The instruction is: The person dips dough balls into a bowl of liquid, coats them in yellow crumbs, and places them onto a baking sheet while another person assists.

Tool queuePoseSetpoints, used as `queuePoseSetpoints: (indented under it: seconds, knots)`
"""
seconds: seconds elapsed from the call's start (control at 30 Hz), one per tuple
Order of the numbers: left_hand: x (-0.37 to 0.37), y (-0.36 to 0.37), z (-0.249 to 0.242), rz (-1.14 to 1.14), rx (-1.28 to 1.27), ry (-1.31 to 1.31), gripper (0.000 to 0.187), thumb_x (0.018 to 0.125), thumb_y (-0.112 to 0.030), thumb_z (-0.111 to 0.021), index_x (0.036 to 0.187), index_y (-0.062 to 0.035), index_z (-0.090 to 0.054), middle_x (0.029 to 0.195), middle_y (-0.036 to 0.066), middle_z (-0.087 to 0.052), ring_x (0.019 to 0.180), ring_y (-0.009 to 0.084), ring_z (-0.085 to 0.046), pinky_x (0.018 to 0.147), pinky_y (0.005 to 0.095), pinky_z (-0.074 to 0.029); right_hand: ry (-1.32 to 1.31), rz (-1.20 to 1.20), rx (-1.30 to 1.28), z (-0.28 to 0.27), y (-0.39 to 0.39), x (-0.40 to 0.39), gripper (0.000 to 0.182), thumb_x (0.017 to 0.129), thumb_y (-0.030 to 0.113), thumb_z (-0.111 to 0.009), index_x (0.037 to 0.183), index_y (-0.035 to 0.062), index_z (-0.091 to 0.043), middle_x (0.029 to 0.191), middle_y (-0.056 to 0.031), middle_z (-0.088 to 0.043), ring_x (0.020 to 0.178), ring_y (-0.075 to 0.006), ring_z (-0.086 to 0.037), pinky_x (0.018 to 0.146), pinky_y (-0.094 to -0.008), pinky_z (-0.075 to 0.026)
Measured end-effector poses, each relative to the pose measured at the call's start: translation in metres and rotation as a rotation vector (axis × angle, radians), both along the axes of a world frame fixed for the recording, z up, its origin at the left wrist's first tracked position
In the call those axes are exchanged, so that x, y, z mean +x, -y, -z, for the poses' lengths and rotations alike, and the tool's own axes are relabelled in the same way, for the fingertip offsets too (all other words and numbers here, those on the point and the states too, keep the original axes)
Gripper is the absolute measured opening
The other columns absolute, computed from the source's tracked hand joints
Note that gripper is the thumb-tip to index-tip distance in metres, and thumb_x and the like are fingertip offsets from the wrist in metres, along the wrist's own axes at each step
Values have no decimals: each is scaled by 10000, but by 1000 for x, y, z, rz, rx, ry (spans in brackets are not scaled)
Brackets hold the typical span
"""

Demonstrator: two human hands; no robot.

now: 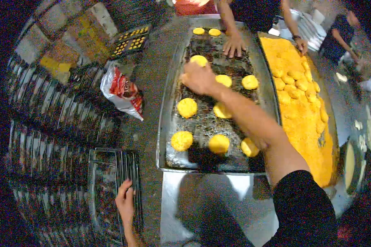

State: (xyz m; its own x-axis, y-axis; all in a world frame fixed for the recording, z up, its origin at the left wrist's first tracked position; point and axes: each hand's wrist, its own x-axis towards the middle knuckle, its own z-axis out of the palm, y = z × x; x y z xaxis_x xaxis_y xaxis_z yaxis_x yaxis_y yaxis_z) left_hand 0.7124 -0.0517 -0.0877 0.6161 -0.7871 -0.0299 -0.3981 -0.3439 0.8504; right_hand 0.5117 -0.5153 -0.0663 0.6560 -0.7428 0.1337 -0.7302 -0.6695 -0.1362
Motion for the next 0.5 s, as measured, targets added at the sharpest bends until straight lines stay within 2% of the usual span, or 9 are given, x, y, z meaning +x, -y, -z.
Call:
queuePoseSetpoints:
  seconds: [0.07,0.13,0.17,0.2,0.27,0.33,0.4,0.47,0.5]
  knots:
    - [-4,-21,8,-89,16,-139,236,887,-80,-556,1083,36,-618,1210,153,-578,1072,198,-563,915,308,-428,310,-139,-431,73,-17,-8,583,920,476,-393,1306,40,-416,1233,-193,-520,1188,-361,-473,985,-619,-285]
    - [-12,-31,-1,-140,146,-228,237,899,-69,-546,1103,36,-607,1157,154,-600,951,166,-589,819,271,-461,150,-5,86,21,-24,4,587,902,491,-418,1281,42,-445,1201,-192,-546,1160,-368,-498,962,-625,-305]
    - [-20,-35,6,-172,21,-227,258,911,-79,-540,1137,35,-590,1113,133,-615,842,136,-582,736,270,-474,75,-61,245,-5,-22,4,583,897,494,-428,1265,43,-461,1183,-201,-554,1138,-376,-511,946,-626,-319]
    - [-25,-37,1,-123,24,-227,258,911,-79,-540,1137,35,-590,1113,133,-615,842,136,-582,736,270,-474,7,-104,408,-26,-23,-1,578,892,497,-438,1250,44,-478,1166,-210,-562,1115,-383,-525,930,-627,-333]
    - [-31,-41,-11,-109,77,-193,284,922,-104,-535,1164,41,-573,1098,134,-612,833,139,-578,737,279,-479,182,-108,215,-16,-29,-15,560,884,488,-469,1221,44,-519,1189,-205,-559,1084,-384,-543,918,-596,-366]
    - [-33,-48,-10,-34,29,-183,297,934,-123,-517,1170,51,-568,1093,131,-612,901,158,-586,796,287,-477,407,-52,244,-40,-76,-51,518,884,462,-495,1188,46,-549,1184,-198,-562,1101,-365,-531,954,-532,-365]
    - [-37,-54,-17,-118,19,-197,323,926,-180,-547,1150,49,-592,1103,118,-634,893,143,-591,676,242,-474,515,-99,195,-67,-135,-116,461,866,395,-566,1178,56,-568,1193,-185,-563,1137,-342,-510,989,-490,-342]
    - [-36,-61,-12,-117,8,-293,323,934,-190,-534,1147,46,-586,1086,107,-638,897,149,-590,676,249,-473,422,-23,40,-68,-176,-195,448,841,329,-623,1200,67,-562,1198,-181,-563,1172,-329,-487,1014,-489,-311]
    - [-40,-59,-15,-76,21,-241,309,938,-182,-524,1137,45,-587,1079,102,-635,919,152,-589,681,251,-474,502,14,-94,-57,-187,-240,429,788,274,-643,1161,69,-588,1153,-187,-580,1088,-354,-538,943,-459,-408]
